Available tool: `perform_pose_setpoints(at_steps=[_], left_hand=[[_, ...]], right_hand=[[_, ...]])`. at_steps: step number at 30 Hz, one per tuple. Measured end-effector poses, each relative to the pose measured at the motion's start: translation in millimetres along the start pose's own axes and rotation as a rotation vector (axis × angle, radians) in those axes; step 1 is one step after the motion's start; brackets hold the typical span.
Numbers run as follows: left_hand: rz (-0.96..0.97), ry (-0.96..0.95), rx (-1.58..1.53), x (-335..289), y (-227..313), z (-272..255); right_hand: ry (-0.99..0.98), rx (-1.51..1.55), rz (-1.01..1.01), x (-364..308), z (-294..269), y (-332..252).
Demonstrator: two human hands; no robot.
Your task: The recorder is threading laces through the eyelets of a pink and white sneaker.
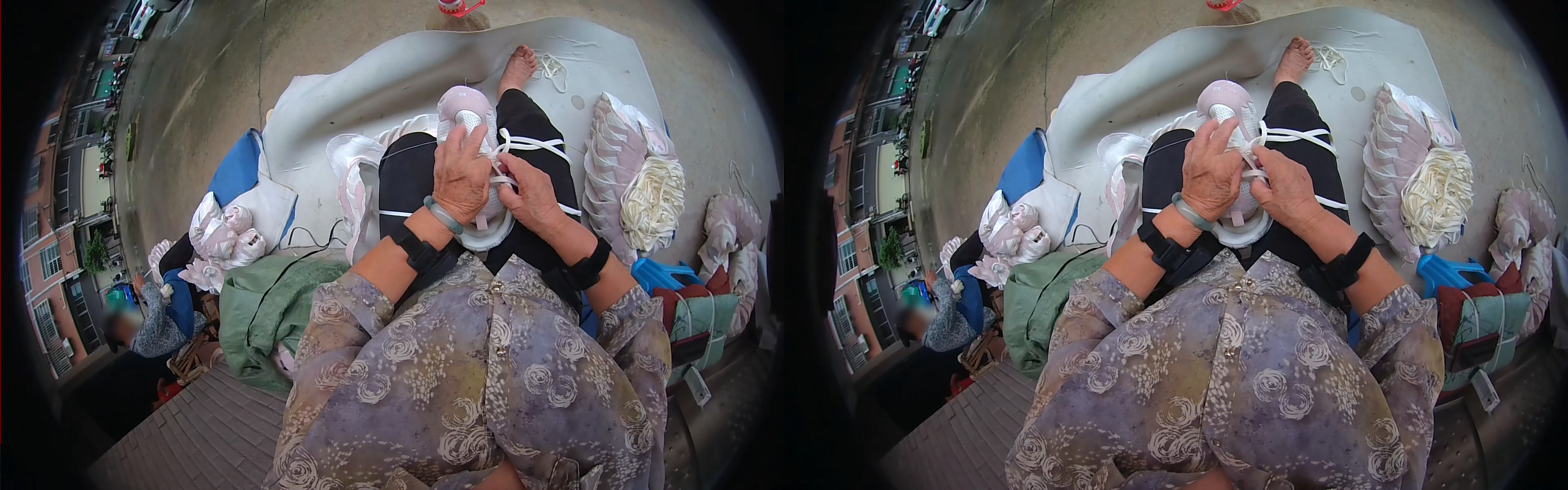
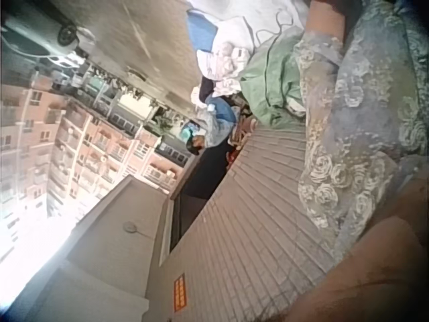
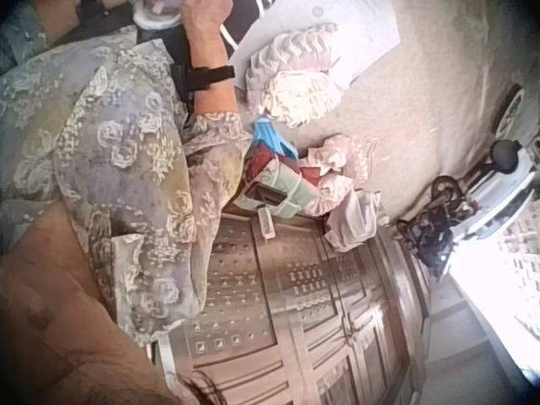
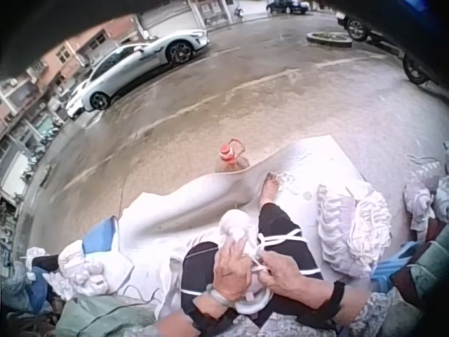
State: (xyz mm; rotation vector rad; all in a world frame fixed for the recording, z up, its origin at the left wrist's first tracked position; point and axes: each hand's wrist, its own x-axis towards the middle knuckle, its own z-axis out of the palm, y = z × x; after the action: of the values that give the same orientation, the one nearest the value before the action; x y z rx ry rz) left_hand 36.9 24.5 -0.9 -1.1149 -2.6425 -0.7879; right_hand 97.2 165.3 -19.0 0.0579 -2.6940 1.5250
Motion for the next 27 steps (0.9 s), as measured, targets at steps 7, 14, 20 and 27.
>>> perform_pose_setpoints(at_steps=[7,14,20,27], left_hand=[[0.066,-0.08,0.117,-12.9,3.8,-76.9],[-0.644,-0.124,0.918,-144.1,-129.7,-239.8],[-0.461,-0.237,0.682,-114.4,-102.0,-197.9],[-0.149,-0.169,0.129,-31.6,-41.0,-68.2]], right_hand=[[-0.07,-0.031,0.061,1.4,-5.6,-0.5],[-0.058,-0.006,0.05,1.5,-6.4,-4.5],[0.095,0.268,0.278,10.5,1.0,16.0],[0.075,-0.185,-0.214,39.8,-2.2,13.0]])
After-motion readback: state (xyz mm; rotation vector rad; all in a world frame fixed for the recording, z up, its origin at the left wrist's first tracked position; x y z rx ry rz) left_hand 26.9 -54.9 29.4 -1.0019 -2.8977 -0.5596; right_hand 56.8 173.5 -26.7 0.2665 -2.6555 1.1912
